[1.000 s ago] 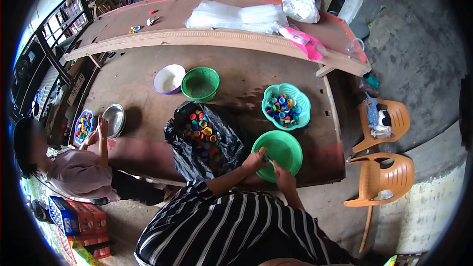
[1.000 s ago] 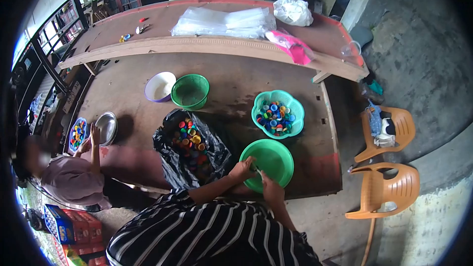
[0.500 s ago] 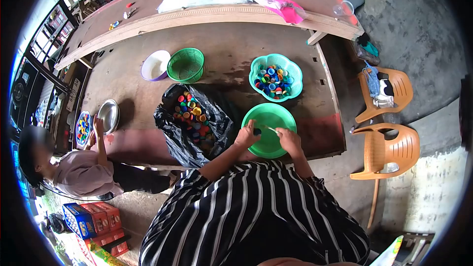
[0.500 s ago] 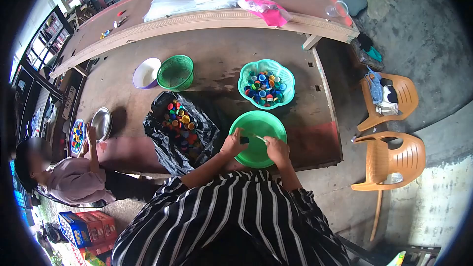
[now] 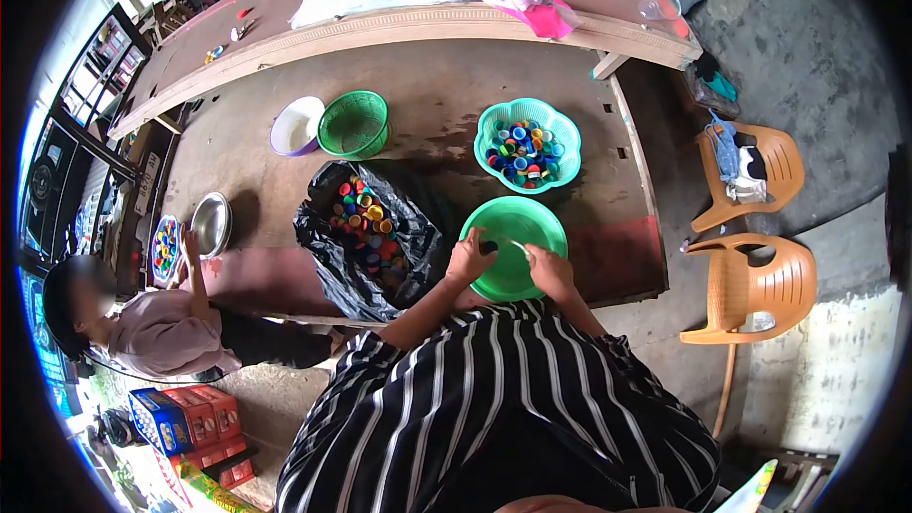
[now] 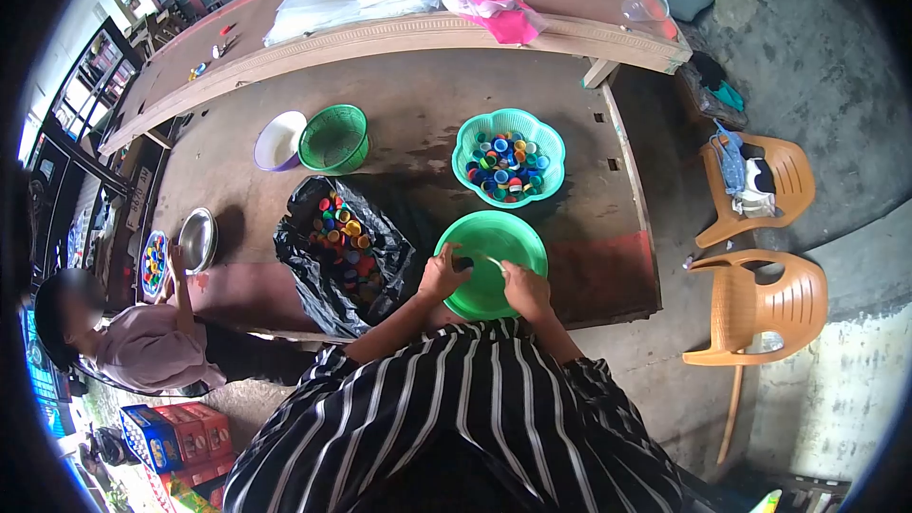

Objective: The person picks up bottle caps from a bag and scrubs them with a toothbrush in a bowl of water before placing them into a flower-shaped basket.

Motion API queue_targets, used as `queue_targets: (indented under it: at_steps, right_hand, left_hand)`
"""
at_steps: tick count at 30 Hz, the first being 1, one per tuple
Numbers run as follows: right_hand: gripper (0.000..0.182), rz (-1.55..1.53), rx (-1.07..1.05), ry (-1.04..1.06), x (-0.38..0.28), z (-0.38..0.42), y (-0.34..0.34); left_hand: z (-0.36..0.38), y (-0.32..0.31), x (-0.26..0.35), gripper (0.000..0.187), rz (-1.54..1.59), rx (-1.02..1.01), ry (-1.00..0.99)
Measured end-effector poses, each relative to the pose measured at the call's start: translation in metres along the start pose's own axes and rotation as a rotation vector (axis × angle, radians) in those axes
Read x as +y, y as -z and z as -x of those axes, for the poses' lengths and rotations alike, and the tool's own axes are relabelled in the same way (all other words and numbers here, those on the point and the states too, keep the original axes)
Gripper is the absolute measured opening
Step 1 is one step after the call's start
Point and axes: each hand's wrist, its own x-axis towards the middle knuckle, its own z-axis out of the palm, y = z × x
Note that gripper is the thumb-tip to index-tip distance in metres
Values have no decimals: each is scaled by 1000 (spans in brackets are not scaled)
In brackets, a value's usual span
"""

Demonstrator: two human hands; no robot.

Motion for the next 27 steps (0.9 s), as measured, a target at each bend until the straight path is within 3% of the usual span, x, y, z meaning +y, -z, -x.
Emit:
queue_targets:
  at_steps: [2,5,8,10,12,14,15,17,19,24,26,27]
  right_hand:
    - [27,23,8,-10,0,-5,8]
    - [27,-90,-54,138,-2,-7,7]
    - [26,-36,-36,82,11,-23,-7]
    - [27,243,11,42,17,-33,-15]
    - [28,215,-80,125,24,-32,-19]
    - [29,191,-163,212,23,-30,-19]
    - [30,73,-93,165,13,-24,-10]
    - [32,-48,-30,117,4,-13,-5]
    - [33,-391,22,267,1,-3,-7]
    - [35,-214,20,164,14,6,-5]
    - [36,-240,58,204,10,11,0]
    - [36,-311,36,326,13,11,-1]
  left_hand:
    - [0,-1,0,53,25,99,-55]
    - [-2,0,3,50,62,79,11]
    - [0,1,6,51,67,47,46]
    - [-1,2,3,50,67,60,13]
    - [3,4,2,48,62,67,-16]
    - [2,3,7,42,629,-35,285]
    - [3,1,7,42,627,-31,284]
    - [8,-3,6,35,1127,12,419]
    - [11,2,13,34,1232,-10,436]
    - [18,1,20,30,1335,-125,498]
    - [18,-1,18,29,1320,-93,538]
    - [17,-2,18,29,1338,-78,519]
